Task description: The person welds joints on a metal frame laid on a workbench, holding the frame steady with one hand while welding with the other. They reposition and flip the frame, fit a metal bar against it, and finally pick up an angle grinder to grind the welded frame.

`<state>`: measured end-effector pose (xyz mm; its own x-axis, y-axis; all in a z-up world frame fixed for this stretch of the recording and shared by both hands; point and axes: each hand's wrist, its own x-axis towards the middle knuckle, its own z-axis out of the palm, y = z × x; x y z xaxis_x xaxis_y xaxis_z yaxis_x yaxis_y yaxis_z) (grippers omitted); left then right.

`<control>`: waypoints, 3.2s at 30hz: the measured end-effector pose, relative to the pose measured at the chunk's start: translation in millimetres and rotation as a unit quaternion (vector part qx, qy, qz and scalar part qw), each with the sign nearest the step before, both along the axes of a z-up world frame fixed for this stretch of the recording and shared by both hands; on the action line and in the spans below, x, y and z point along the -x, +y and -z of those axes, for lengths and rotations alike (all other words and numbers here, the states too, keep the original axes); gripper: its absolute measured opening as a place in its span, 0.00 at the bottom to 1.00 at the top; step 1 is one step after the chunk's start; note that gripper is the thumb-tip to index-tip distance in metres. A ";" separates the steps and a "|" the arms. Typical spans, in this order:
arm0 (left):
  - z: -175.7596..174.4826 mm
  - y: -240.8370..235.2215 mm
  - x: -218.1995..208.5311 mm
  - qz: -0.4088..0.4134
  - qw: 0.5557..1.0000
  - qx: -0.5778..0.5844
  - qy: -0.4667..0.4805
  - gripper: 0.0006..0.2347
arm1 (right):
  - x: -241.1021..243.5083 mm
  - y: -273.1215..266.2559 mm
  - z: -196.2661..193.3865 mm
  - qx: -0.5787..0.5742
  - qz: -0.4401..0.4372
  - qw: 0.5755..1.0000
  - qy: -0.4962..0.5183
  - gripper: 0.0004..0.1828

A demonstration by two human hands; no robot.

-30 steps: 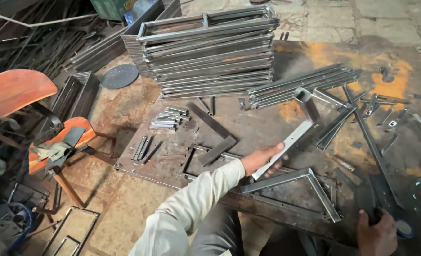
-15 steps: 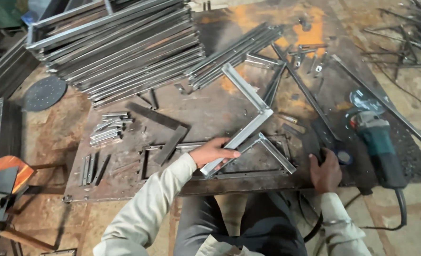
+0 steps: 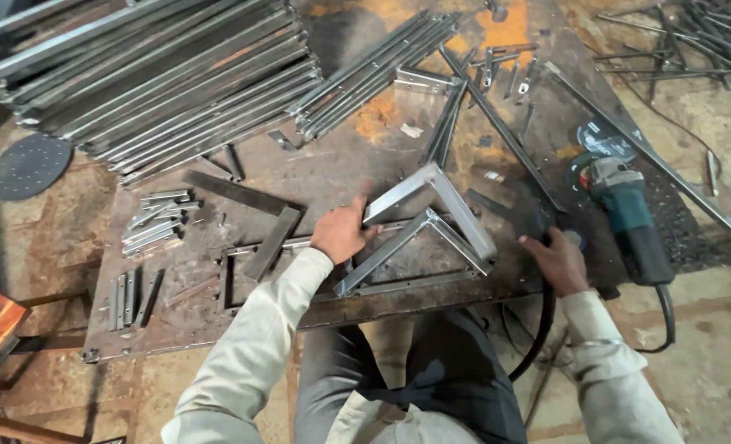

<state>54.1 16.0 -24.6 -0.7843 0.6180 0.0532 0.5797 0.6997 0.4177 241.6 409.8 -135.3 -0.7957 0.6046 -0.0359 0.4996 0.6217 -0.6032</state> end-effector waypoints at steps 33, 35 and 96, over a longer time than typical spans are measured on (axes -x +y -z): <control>5.7 79.3 -24.3 0.027 0.993 0.086 0.076 0.24 | -147.6 -115.0 -71.0 0.469 0.071 0.867 0.152 0.23; 3.3 77.0 -28.5 0.021 0.992 0.101 0.079 0.25 | -147.8 -117.8 -74.4 0.462 0.067 0.874 0.137 0.23; -4.9 107.5 2.7 0.170 0.936 0.095 0.292 0.06 | -131.4 -128.0 -106.8 0.422 0.068 0.894 0.136 0.26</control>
